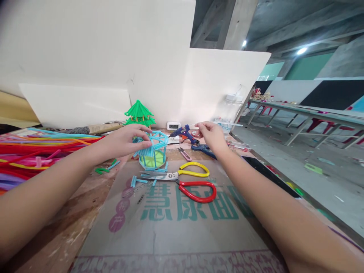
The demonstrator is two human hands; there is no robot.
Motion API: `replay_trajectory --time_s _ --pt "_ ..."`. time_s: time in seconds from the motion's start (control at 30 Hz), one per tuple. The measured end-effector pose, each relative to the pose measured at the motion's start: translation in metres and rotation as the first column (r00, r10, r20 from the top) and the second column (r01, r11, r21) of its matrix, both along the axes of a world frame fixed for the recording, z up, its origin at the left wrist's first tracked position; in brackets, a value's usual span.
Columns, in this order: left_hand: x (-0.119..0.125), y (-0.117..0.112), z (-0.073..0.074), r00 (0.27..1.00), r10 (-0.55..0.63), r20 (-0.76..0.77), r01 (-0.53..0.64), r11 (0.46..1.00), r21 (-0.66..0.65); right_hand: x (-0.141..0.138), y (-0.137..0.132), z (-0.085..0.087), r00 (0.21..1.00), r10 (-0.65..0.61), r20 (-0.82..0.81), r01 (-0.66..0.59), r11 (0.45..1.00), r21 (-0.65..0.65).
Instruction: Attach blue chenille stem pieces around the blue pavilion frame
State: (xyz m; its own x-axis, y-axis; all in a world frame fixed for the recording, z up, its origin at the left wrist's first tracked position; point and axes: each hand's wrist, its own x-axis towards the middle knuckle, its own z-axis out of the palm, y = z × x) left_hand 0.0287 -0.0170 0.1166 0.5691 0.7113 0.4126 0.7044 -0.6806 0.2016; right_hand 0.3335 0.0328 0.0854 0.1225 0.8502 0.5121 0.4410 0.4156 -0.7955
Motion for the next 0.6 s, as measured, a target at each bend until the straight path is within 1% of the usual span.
replay_trajectory --time_s 0.07,0.1,0.17,0.2,0.27,0.37,0.43,0.5,0.53,0.6 --pt "-0.001 0.000 0.001 1.000 -0.006 0.010 0.006 1.000 -0.005 0.006 0.004 0.006 0.975 0.004 -0.222 -0.010 1.000 -0.028" --pt "-0.001 0.000 0.002 1.000 -0.003 0.013 0.003 1.000 -0.004 0.007 0.005 0.008 0.953 0.018 -0.301 -0.030 0.999 -0.034" --pt "0.000 -0.003 0.005 1.000 0.017 0.019 -0.017 1.000 0.010 0.004 0.001 0.014 0.923 0.080 -0.377 -0.097 0.995 -0.027" --pt "0.001 -0.005 0.006 0.999 0.027 0.026 -0.027 0.999 0.023 -0.001 -0.004 0.017 0.918 0.121 -0.377 -0.136 0.991 -0.013" --pt "0.004 -0.010 0.007 0.998 0.025 0.053 -0.028 0.998 0.057 -0.017 -0.018 0.024 0.931 0.194 -0.308 -0.199 0.980 0.017" --pt "0.011 -0.017 0.005 0.994 -0.053 0.095 0.042 0.992 0.116 -0.045 -0.048 0.032 0.961 0.260 -0.091 -0.259 0.966 0.019" --pt "0.017 -0.020 0.001 0.988 -0.118 0.096 0.104 0.984 0.145 -0.062 -0.067 0.036 0.941 0.337 -0.017 -0.337 0.941 0.004" --pt "0.022 -0.023 -0.003 0.978 -0.193 0.086 0.179 0.973 0.147 -0.073 -0.081 0.037 0.911 0.411 -0.026 -0.410 0.911 0.040" --pt "0.024 -0.025 -0.005 0.970 -0.228 0.088 0.215 0.968 0.132 -0.077 -0.086 0.038 0.886 0.459 -0.057 -0.457 0.888 0.046" --pt "0.027 -0.028 -0.006 0.955 -0.273 0.111 0.268 0.961 0.060 -0.080 -0.091 0.038 0.821 0.550 -0.151 -0.550 0.834 0.048"
